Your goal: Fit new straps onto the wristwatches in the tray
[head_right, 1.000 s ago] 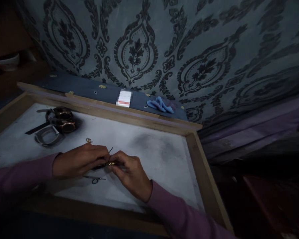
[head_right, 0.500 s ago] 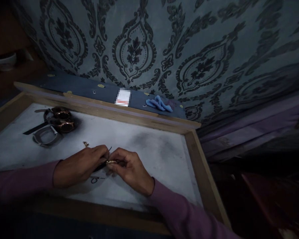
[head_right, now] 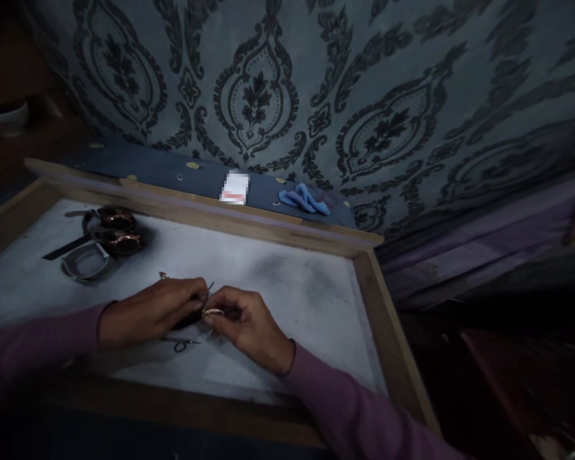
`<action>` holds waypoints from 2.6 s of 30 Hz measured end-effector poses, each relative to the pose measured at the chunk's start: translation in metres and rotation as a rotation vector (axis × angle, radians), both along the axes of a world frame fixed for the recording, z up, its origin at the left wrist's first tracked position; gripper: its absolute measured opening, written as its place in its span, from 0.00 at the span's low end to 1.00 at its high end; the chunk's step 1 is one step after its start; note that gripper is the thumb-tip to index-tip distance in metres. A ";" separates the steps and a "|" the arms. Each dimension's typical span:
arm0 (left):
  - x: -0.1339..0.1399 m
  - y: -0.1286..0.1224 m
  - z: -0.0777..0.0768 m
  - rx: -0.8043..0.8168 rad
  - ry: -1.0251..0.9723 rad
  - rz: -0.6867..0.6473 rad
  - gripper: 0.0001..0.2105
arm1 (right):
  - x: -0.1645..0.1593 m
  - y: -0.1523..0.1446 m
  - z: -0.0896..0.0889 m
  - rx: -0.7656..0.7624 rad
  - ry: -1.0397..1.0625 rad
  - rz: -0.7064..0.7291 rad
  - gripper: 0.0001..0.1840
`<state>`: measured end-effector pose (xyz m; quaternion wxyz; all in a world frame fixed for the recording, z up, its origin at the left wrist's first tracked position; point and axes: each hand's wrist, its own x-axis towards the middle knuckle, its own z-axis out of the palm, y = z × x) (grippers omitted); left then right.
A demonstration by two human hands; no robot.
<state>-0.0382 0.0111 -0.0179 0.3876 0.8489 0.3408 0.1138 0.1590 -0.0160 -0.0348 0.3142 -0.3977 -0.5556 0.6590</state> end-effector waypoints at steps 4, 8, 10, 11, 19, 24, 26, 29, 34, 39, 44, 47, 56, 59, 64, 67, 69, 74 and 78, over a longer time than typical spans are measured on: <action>-0.003 0.008 0.005 -0.049 -0.023 -0.038 0.08 | -0.002 0.001 -0.002 -0.082 0.045 -0.045 0.13; -0.005 0.013 0.011 -0.125 -0.050 -0.053 0.08 | -0.002 0.003 0.000 -0.117 0.097 -0.065 0.13; -0.006 0.015 0.015 -0.158 -0.058 -0.059 0.10 | -0.002 0.004 0.000 -0.128 0.105 -0.067 0.13; -0.007 0.016 0.017 -0.167 -0.057 -0.059 0.11 | -0.001 0.005 -0.001 -0.131 0.105 -0.067 0.13; -0.009 0.010 0.024 -0.012 0.067 -0.059 0.04 | 0.001 0.009 -0.001 -0.099 0.101 -0.082 0.12; -0.010 0.007 0.019 0.117 0.049 -0.076 0.02 | 0.001 0.008 0.000 -0.101 0.093 -0.060 0.11; -0.011 0.008 0.017 0.115 0.047 -0.057 0.01 | 0.001 0.007 0.000 -0.096 0.098 -0.054 0.11; -0.011 0.008 0.015 0.119 0.035 -0.060 0.04 | 0.001 0.007 0.000 -0.101 0.096 -0.036 0.12; -0.009 0.006 0.013 0.136 0.036 -0.085 0.04 | 0.001 0.008 -0.001 -0.111 0.066 -0.029 0.12; -0.005 0.006 0.014 0.059 0.023 -0.068 0.05 | 0.003 0.008 -0.004 -0.109 0.077 0.005 0.12; 0.000 0.005 0.016 -0.018 0.076 0.040 0.05 | -0.001 0.001 0.002 -0.077 0.022 -0.042 0.09; 0.003 0.000 0.015 0.065 0.120 0.104 0.05 | -0.004 -0.003 0.005 -0.005 -0.090 -0.100 0.04; 0.004 -0.001 0.020 0.040 0.135 0.076 0.05 | -0.001 0.002 0.002 -0.113 0.042 -0.043 0.13; 0.002 0.002 0.023 0.023 0.102 0.083 0.05 | 0.001 0.004 0.006 -0.136 0.095 -0.001 0.14; -0.001 0.008 0.024 -0.217 0.007 0.083 0.05 | 0.001 0.007 0.008 -0.189 0.168 -0.015 0.13; -0.003 0.012 0.022 -0.205 -0.019 0.100 0.06 | 0.000 0.008 0.004 -0.221 0.233 -0.083 0.13; -0.004 0.013 0.020 -0.198 -0.034 0.087 0.06 | -0.001 0.009 0.001 -0.234 0.266 -0.108 0.13; -0.005 0.015 0.017 -0.288 -0.136 0.059 0.08 | -0.002 0.010 -0.003 -0.193 0.285 -0.135 0.13; -0.002 0.017 0.018 -0.375 -0.203 0.032 0.09 | -0.002 0.011 -0.002 -0.178 0.279 -0.178 0.18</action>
